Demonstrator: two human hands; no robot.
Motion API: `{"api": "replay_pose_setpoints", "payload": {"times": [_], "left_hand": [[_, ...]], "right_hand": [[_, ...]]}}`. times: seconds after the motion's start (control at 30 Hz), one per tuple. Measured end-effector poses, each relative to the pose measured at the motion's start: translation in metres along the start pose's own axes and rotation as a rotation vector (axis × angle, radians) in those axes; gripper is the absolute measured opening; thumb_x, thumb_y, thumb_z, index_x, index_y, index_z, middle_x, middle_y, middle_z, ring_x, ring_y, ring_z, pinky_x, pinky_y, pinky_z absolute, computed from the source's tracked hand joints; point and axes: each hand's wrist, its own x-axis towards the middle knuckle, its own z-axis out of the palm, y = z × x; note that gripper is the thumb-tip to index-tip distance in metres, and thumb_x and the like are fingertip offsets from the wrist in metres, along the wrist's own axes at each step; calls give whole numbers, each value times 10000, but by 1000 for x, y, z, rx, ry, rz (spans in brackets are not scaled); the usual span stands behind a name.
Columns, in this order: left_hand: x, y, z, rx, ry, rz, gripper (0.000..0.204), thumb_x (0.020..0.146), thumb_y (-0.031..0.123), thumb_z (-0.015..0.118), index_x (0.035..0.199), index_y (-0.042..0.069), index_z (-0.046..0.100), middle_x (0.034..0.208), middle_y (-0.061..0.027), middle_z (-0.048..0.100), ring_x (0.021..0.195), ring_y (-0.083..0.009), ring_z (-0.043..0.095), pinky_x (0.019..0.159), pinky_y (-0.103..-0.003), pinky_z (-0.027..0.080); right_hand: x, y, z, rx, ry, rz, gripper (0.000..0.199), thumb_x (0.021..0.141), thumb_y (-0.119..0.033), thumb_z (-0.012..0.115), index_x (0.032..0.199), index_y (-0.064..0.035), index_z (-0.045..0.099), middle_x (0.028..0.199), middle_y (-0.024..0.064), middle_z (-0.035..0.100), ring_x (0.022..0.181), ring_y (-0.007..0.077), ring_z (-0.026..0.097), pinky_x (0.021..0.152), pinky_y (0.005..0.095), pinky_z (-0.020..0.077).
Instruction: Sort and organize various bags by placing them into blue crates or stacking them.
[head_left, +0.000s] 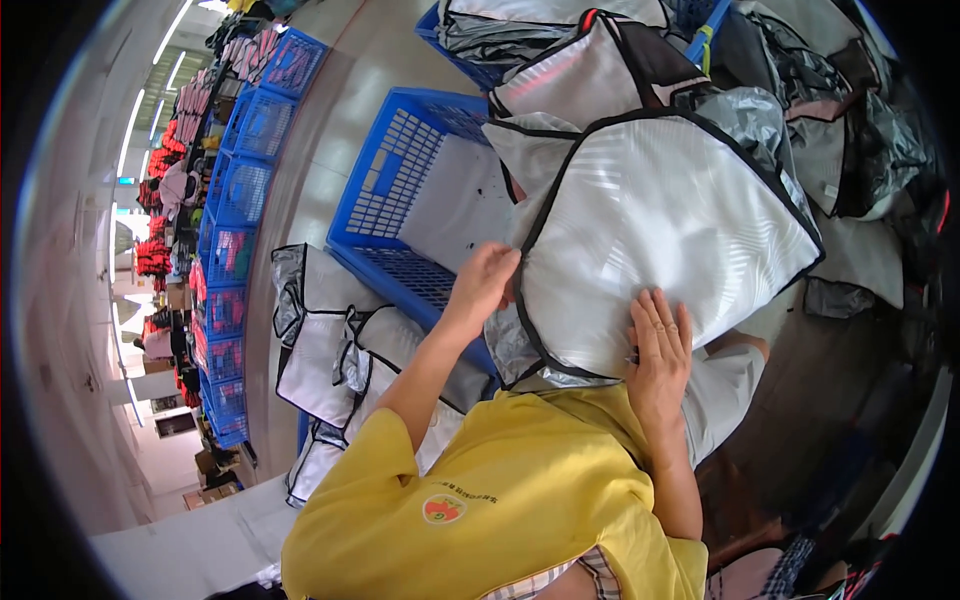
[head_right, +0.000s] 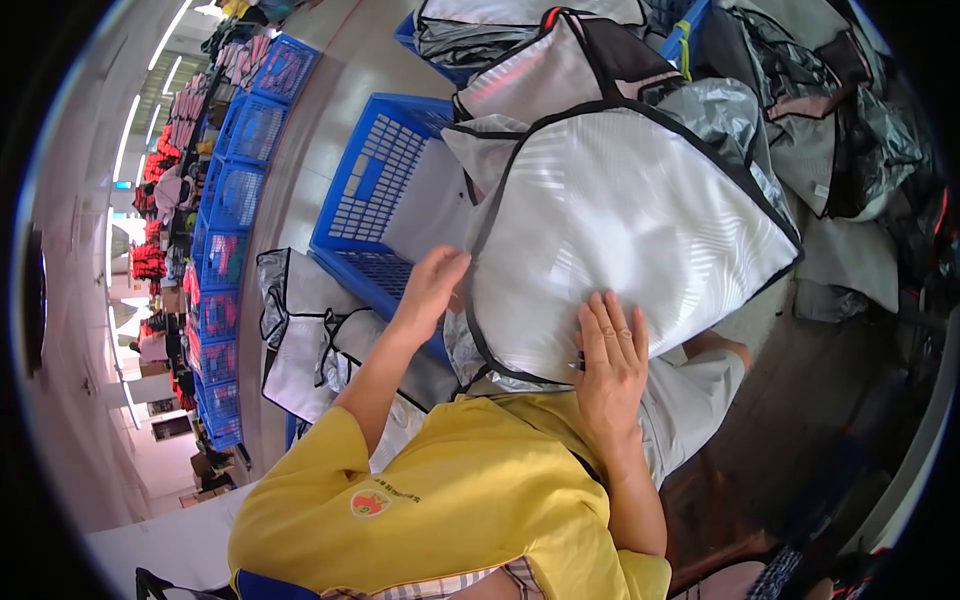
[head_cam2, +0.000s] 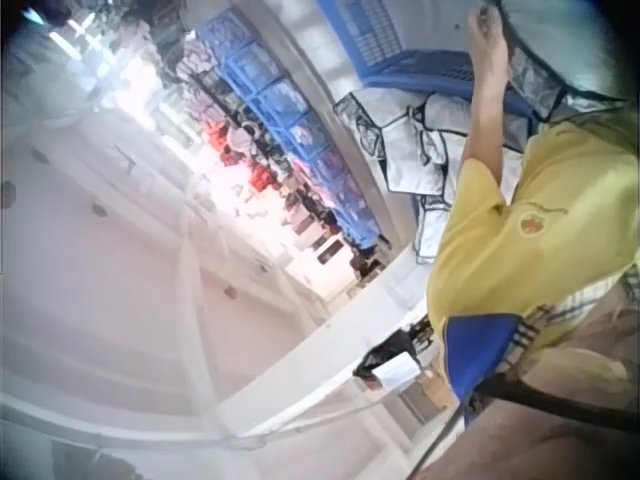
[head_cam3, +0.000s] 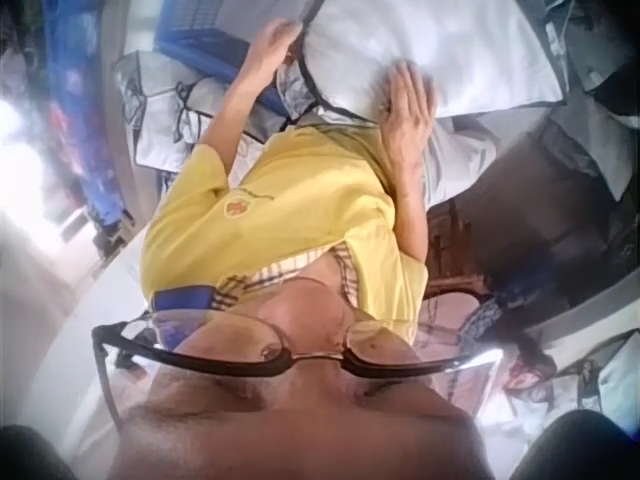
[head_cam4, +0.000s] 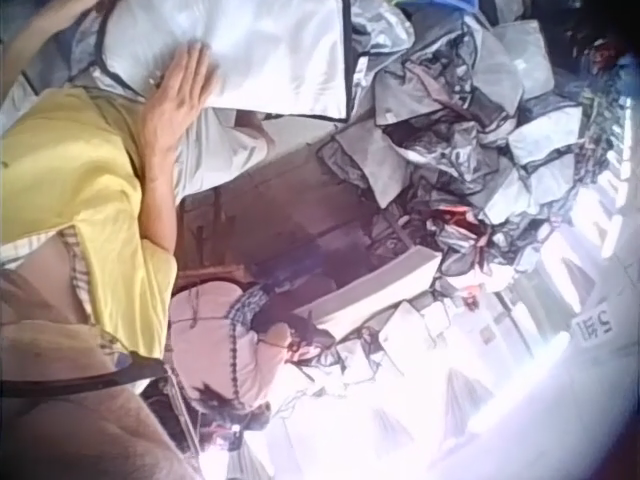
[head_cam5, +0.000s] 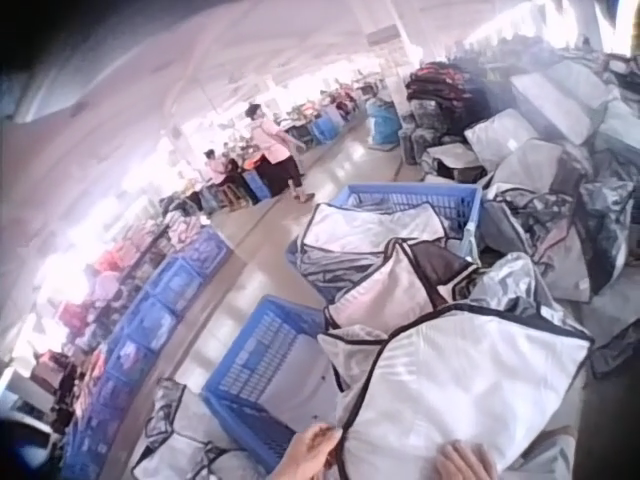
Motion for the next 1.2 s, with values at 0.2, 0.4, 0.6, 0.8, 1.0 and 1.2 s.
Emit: {"api": "replay_pose_setpoints", "payload": {"times": [0.2, 0.4, 0.6, 0.8, 1.0, 1.2], "left_hand": [[19, 1, -4, 152, -96, 109, 225, 1023, 238, 645, 1049, 22, 698, 748, 31, 604, 625, -55, 522, 545, -233, 386], [21, -3, -1, 48, -121, 116, 204, 1014, 241, 670, 1028, 40, 706, 760, 63, 604, 647, -22, 475, 550, -215, 342], [31, -17, 7, 202, 91, 302, 217, 1003, 202, 669, 987, -13, 693, 789, 1, 652, 720, -76, 547, 646, -255, 432], [70, -44, -11, 468, 220, 319, 278, 1024, 214, 611, 1094, -42, 693, 866, -131, 715, 790, -180, 629, 737, -327, 495], [88, -64, -17, 559, 155, 300, 314, 1034, 225, 581, 1135, -55, 682, 952, -187, 718, 873, -246, 650, 821, -360, 494], [74, -44, -10, 697, 150, 330, 296, 1029, 194, 589, 1185, -51, 648, 1072, -218, 697, 903, -302, 664, 831, -389, 502]], "right_hand": [[1, -3, -1, 11, 64, 32, 374, 840, 66, 656, 1211, 21, 670, 1296, 159, 691, 1308, 312, 608, 1146, 510, 402], [0, 4, 9, 13, 63, 31, 369, 837, 71, 648, 1201, 21, 673, 1302, 159, 688, 1309, 307, 609, 1144, 513, 405], [-14, 14, -6, 163, 107, -5, 372, 854, 99, 623, 1219, 35, 653, 1297, 188, 675, 1269, 342, 626, 1083, 488, 469], [-62, 71, 6, 653, 521, 638, 294, 1112, -162, 466, 1258, 38, 625, 1208, 122, 687, 1052, 197, 672, 920, 324, 541], [-93, 123, 37, 1001, 396, 1034, 354, 1102, -285, 526, 1243, 18, 642, 1096, 73, 692, 965, 147, 662, 844, 290, 546], [-108, 158, 72, 1006, 30, 1030, 321, 1077, -292, 570, 1163, 4, 662, 953, 20, 678, 832, 112, 641, 745, 266, 537]]}}
